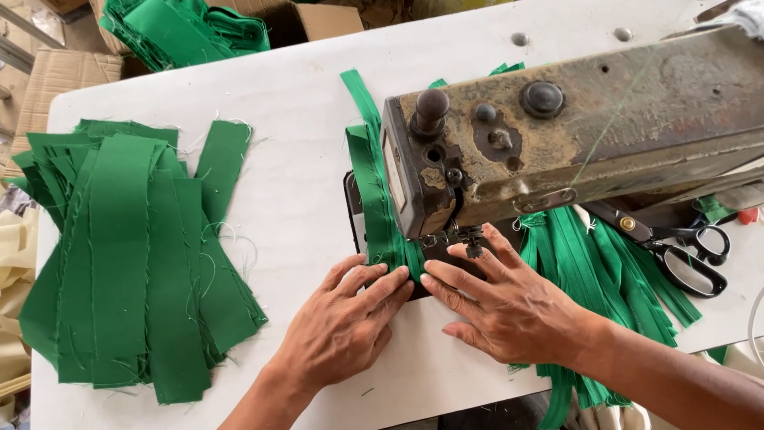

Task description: Sewing green fabric strips into straps using an industrial sewing machine

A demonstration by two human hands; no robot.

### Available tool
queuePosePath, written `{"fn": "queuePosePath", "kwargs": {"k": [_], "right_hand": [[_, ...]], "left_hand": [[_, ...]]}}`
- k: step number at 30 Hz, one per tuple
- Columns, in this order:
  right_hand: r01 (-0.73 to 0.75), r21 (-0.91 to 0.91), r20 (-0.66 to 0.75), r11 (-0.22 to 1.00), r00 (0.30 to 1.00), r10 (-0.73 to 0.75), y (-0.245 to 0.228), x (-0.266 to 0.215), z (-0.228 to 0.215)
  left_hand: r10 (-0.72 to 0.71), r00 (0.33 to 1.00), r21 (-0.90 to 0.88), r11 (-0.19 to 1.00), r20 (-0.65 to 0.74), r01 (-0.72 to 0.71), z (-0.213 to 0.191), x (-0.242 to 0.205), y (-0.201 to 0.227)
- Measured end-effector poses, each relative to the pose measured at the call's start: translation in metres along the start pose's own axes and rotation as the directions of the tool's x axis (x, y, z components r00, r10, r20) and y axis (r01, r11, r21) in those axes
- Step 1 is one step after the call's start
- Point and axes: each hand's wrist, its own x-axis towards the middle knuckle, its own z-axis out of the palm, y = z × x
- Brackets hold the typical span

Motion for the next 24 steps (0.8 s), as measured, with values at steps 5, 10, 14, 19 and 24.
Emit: {"fn": "queuePosePath", "kwargs": {"k": [5, 10, 14, 19, 24], "right_hand": [[0.018, -0.075, -0.010, 0.997, 1.000, -0.019, 0.000, 0.001, 0.002], [0.066, -0.065, -0.056, 0.996, 0.996, -0.069, 0.006, 0.016, -0.002], [0.187, -0.019, 0.021, 0.982, 0.982, -0.186, 0.019, 0.008, 0.018], [0.198, -0.085, -0.072, 0.977, 0.976, -0.204, 0.021, 0.024, 0.007], [0.231, -0.097, -0.060, 0.968, 0.970, -0.237, 0.028, 0.024, 0.008]], "left_hand": [[-0.017, 0.991, 0.143, 0.989, -0.132, 0.036, -0.004, 0.014, 0.011], [0.002, 0.990, 0.225, 0.974, -0.141, 0.030, -0.010, 0.017, 0.011], [-0.013, 0.992, 0.259, 0.965, -0.123, 0.045, -0.008, 0.012, 0.010], [-0.046, 0.991, 0.181, 0.981, -0.124, 0.068, -0.003, 0.010, 0.009], [-0.097, 0.986, 0.136, 0.984, -0.138, 0.116, -0.002, 0.011, 0.008]]}}
